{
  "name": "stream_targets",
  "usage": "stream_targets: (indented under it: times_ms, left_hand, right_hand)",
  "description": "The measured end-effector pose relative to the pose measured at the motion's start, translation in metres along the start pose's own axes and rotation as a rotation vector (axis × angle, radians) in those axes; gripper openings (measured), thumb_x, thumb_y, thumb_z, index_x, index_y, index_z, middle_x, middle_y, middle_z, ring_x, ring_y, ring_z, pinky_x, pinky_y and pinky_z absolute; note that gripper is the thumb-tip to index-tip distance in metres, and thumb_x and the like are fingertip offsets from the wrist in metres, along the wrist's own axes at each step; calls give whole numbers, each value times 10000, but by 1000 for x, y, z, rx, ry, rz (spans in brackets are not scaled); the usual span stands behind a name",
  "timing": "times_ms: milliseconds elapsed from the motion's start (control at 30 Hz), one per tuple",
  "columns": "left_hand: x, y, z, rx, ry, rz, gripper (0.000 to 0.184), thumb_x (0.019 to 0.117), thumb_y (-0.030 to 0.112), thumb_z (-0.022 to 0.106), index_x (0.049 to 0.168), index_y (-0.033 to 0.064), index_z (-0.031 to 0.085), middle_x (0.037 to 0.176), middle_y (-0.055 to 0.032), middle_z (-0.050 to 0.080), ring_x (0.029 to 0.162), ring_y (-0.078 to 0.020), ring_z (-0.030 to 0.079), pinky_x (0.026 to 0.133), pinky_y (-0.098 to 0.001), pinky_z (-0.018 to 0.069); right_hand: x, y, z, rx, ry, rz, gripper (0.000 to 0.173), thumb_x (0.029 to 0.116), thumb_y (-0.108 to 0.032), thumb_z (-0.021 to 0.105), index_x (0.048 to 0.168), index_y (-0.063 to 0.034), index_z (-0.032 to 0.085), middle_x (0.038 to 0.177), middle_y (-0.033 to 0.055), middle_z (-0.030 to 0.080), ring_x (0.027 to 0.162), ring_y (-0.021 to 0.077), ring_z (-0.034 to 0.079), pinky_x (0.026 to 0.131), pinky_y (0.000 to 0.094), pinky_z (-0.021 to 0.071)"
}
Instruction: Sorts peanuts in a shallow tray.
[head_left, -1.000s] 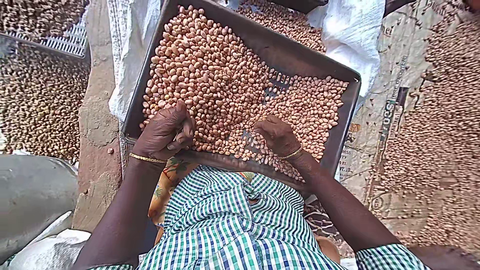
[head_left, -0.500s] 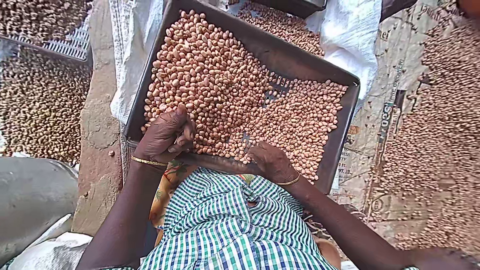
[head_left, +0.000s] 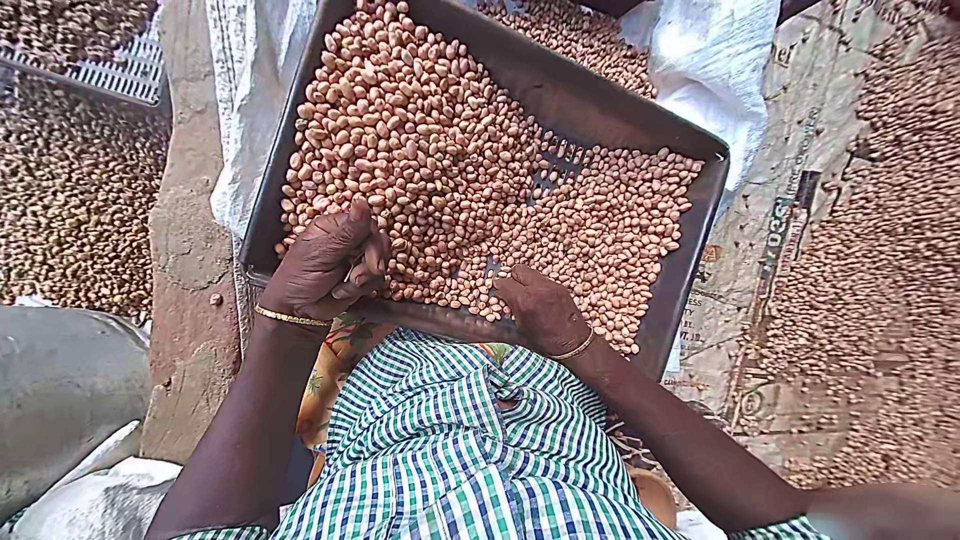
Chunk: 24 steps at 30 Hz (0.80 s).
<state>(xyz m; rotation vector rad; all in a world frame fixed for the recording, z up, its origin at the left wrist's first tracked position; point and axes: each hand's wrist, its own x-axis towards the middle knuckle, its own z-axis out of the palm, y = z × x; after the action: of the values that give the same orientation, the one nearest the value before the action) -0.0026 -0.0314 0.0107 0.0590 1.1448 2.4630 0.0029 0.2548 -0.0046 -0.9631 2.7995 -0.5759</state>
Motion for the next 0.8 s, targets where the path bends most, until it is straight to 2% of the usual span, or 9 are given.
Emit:
stream_targets:
  times_ms: [100, 200, 267, 400, 467, 533, 633, 733, 800]
  left_hand:
    - [-5, -1, 2, -19, 49, 13, 458, 1085, 359, 459, 733, 166, 680, 557, 113, 563, 409, 62, 442, 394, -87, 369]
    - [-5, -1, 2, -5, 50, 14, 465, 1089, 355, 449, 726, 172, 676, 547, 118, 557, 407, 60, 441, 397, -91, 374]
    - [-3, -2, 1, -19, 33, 16, 469, 1086, 336, 455, 716, 156, 681, 546, 107, 565, 412, 53, 457, 398, -96, 381]
    - [-4, -1, 0, -29, 54, -2, 477, 1085, 336, 456, 710, 147, 682, 543, 98, 566, 403, 47, 454, 394, -97, 383]
    - [-4, 0, 0, -31, 49, -9, 467, 1079, 349, 476, 719, 141, 688, 535, 97, 554, 395, 48, 446, 388, -99, 379]
    - [-4, -1, -1, -34, 52, -8, 454, 1073, 349, 489, 724, 144, 694, 533, 98, 553, 400, 50, 454, 389, -99, 382]
    - [-4, -2, -2, -6, 54, 0, 441, 1065, 362, 501, 733, 162, 711, 540, 109, 570, 412, 46, 476, 409, -107, 414]
    - [-3, -1, -2, -10, 54, -19, 436, 1056, 373, 517, 729, 161, 711, 535, 109, 566, 418, 42, 493, 424, -111, 438]
    - [-4, -1, -2, -11, 66, -27, 436, 1056, 376, 519, 721, 167, 704, 530, 109, 561, 419, 41, 494, 428, -110, 441]
  right_hand:
    - [7, 5, -6, -34, -41, -116, 43, 864, 87, 652, 859, 97, 693, 760, 213, 611, 670, 353, 668, 582, 420, 560]
    - [7, 28, 10, -105, 115, -364, 116, 874, 57, 588, 867, 70, 703, 703, 174, 615, 634, 313, 654, 583, 370, 542]
    - [9, 37, 15, -69, 160, -417, 132, 866, 64, 565, 851, 57, 695, 680, 156, 587, 613, 297, 622, 573, 350, 519]
    - [9, 28, 14, -72, 168, -486, 131, 870, 19, 579, 847, 64, 700, 720, 163, 637, 657, 302, 662, 596, 378, 535]
    - [8, 17, 5, -25, 193, -421, 126, 862, -15, 594, 821, 40, 700, 700, 140, 616, 627, 269, 631, 569, 348, 506]
    - [11, 12, -16, 119, 222, -165, 130, 885, -2, 613, 870, 46, 733, 709, 138, 608, 623, 218, 582, 589, 274, 494]
    - [23, 36, -37, 247, 241, 249, 167, 929, 9, 631, 1037, 68, 744, 805, 152, 596, 689, 136, 476, 653, 227, 400]
    - [28, 51, -28, 254, 152, 274, 226, 924, -3, 666, 1130, 44, 748, 906, 195, 639, 746, 188, 544, 715, 281, 459]
    - [28, 58, -18, 276, 178, 202, 189, 901, -9, 686, 1060, 57, 765, 885, 218, 664, 755, 244, 592, 745, 337, 489]
